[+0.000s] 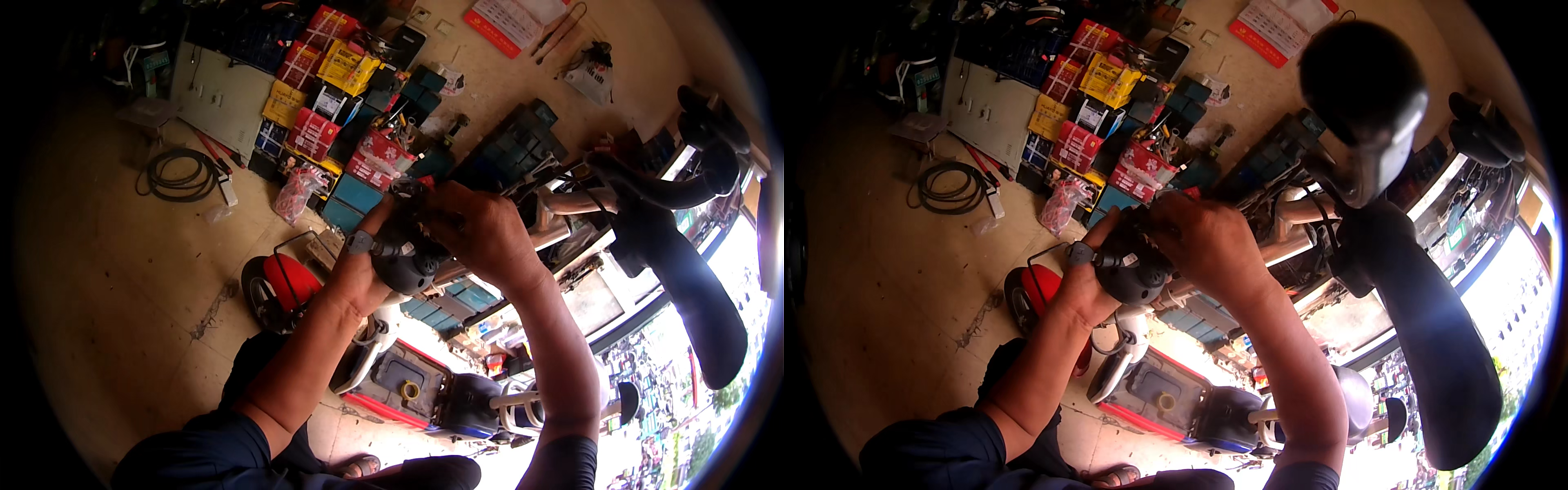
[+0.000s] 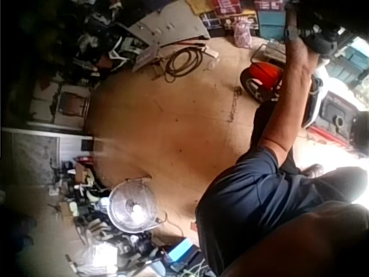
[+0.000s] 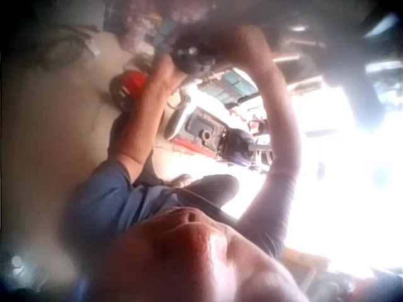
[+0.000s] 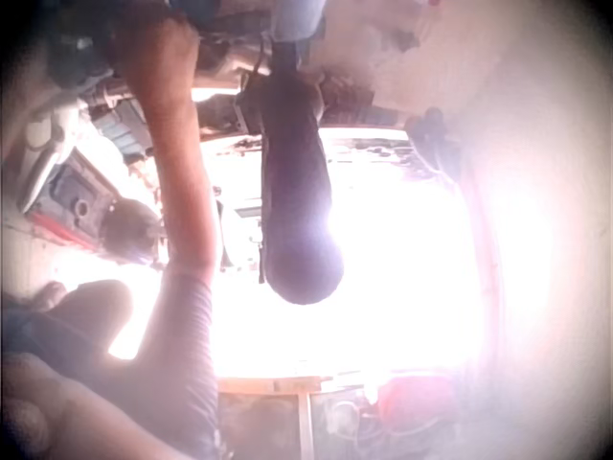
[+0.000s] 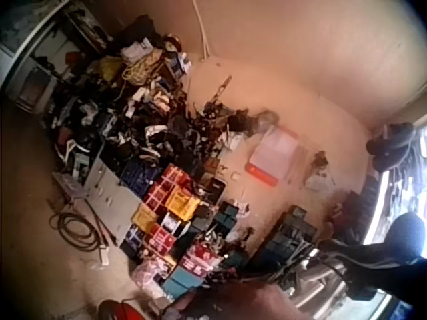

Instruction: The person wraps yellow tape around wiring on an electric scooter and installs a headlight assembly onto the handlebars.

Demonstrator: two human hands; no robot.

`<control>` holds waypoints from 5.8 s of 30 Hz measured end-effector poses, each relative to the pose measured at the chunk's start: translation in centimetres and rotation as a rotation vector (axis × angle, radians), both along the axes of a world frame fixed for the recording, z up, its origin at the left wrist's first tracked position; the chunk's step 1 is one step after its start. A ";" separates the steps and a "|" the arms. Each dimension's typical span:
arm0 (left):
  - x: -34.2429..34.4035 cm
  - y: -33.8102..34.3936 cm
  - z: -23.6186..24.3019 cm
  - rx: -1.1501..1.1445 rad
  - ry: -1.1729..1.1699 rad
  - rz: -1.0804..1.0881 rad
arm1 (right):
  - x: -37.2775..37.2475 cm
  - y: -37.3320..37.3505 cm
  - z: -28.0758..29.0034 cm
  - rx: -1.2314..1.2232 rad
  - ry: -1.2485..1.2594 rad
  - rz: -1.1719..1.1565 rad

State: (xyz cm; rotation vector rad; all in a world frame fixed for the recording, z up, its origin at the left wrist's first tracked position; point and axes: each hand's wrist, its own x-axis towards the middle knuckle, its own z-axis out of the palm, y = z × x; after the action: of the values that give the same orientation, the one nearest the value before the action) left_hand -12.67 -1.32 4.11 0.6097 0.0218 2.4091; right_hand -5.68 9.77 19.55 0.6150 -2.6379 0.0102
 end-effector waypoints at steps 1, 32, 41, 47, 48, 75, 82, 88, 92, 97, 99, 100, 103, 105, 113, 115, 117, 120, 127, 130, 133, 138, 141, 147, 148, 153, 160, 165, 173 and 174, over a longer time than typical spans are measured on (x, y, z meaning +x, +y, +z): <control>0.0 0.0 0.0 0.007 -0.011 -0.011 | 0.1 -0.2 0.1 -0.038 -0.031 -0.027; -0.2 0.2 -0.4 0.064 0.043 0.025 | -0.4 0.8 1.6 -0.035 -0.223 0.090; 0.3 -0.2 -0.1 -0.052 0.075 0.104 | -0.3 -0.4 1.7 0.000 -0.248 -0.189; -0.9 0.3 -1.0 0.012 0.119 0.029 | 0.2 1.7 2.2 0.046 -0.201 0.140; -0.4 0.0 -0.4 0.019 0.108 -0.022 | 0.5 1.6 2.7 0.026 -0.232 0.099; -0.3 1.3 -0.7 0.036 0.069 -0.112 | -0.5 1.9 2.2 0.089 -0.179 0.101; -0.4 1.2 -0.5 0.115 0.024 -0.148 | -1.0 1.2 3.2 0.169 -0.238 0.004; -1.1 1.8 -0.9 0.123 0.049 -0.081 | -0.7 1.3 4.1 -0.003 -0.376 -0.031; -1.4 1.9 -1.4 0.060 0.000 -0.115 | -1.6 1.8 2.7 0.031 -0.341 -0.066; -1.3 0.2 -0.7 0.032 0.030 -0.183 | -2.3 1.0 3.1 0.168 -0.304 -0.091; -1.3 0.3 -1.1 0.054 0.063 -0.200 | -2.5 1.3 2.5 0.150 -0.208 -0.049; -1.3 0.5 -1.4 0.067 0.079 -0.209 | -2.5 1.4 2.1 0.142 -0.159 -0.029; -1.5 1.2 -1.6 0.072 0.026 -0.151 | -2.5 1.5 1.1 0.073 -0.122 -0.070; -1.4 1.5 -1.5 0.046 0.012 -0.092 | -2.6 1.3 0.6 0.042 -0.081 -0.088; -0.4 1.7 -1.0 0.049 -0.062 -0.138 | -1.3 1.5 2.3 0.160 -0.296 -0.074; -0.4 0.9 -0.7 0.090 0.101 -0.150 | -0.5 1.5 2.4 0.105 -0.287 -0.069; -0.5 1.2 -0.9 0.075 0.077 -0.125 | -0.7 1.7 2.2 0.034 -0.309 -0.098; -0.5 1.0 -1.0 0.059 0.085 -0.126 | -1.3 1.5 2.1 -0.035 -0.291 -0.139; -0.4 0.8 -0.8 0.117 0.112 -0.163 | -2.3 1.6 3.3 0.038 -0.458 -0.190; -1.4 1.6 -1.8 0.000 0.046 -0.019 | -1.2 1.4 3.0 0.082 -0.427 -0.119; -1.2 2.4 -2.1 -0.031 -0.010 0.005 | -1.2 1.9 2.1 0.148 -0.380 -0.078; -0.7 2.4 -1.6 0.066 0.055 -0.131 | -1.1 1.6 0.7 -0.054 -0.200 -0.094; 0.0 2.0 -1.4 0.101 0.105 -0.204 | -1.2 1.0 0.5 -0.117 -0.196 -0.158; -1.0 2.0 -1.9 0.159 0.151 -0.225 | -1.5 1.9 0.9 0.007 -0.218 0.048; -1.0 1.9 -1.7 0.188 0.151 -0.236 | -1.7 2.5 1.0 0.024 -0.225 0.153; -0.1 1.1 -0.2 0.081 0.050 -0.215 | -2.4 2.4 2.9 0.136 -0.385 0.013; 0.1 0.7 -0.2 0.075 0.012 -0.214 | -2.3 2.5 2.6 0.061 -0.341 -0.159; -1.5 2.5 -2.3 0.103 0.016 -0.201 | -2.0 2.5 2.3 0.074 -0.366 -0.005; -0.5 1.8 -0.7 0.050 0.052 -0.141 | -2.1 2.3 2.1 0.134 -0.211 -0.104; -0.4 1.5 -0.4 0.042 0.082 -0.093 | -2.1 1.7 2.2 0.045 -0.209 -0.159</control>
State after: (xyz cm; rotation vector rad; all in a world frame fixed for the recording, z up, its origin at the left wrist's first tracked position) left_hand -13.12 0.16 3.72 0.7131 -0.0225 2.2985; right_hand -7.81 11.47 21.74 0.4382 -2.8903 -0.0344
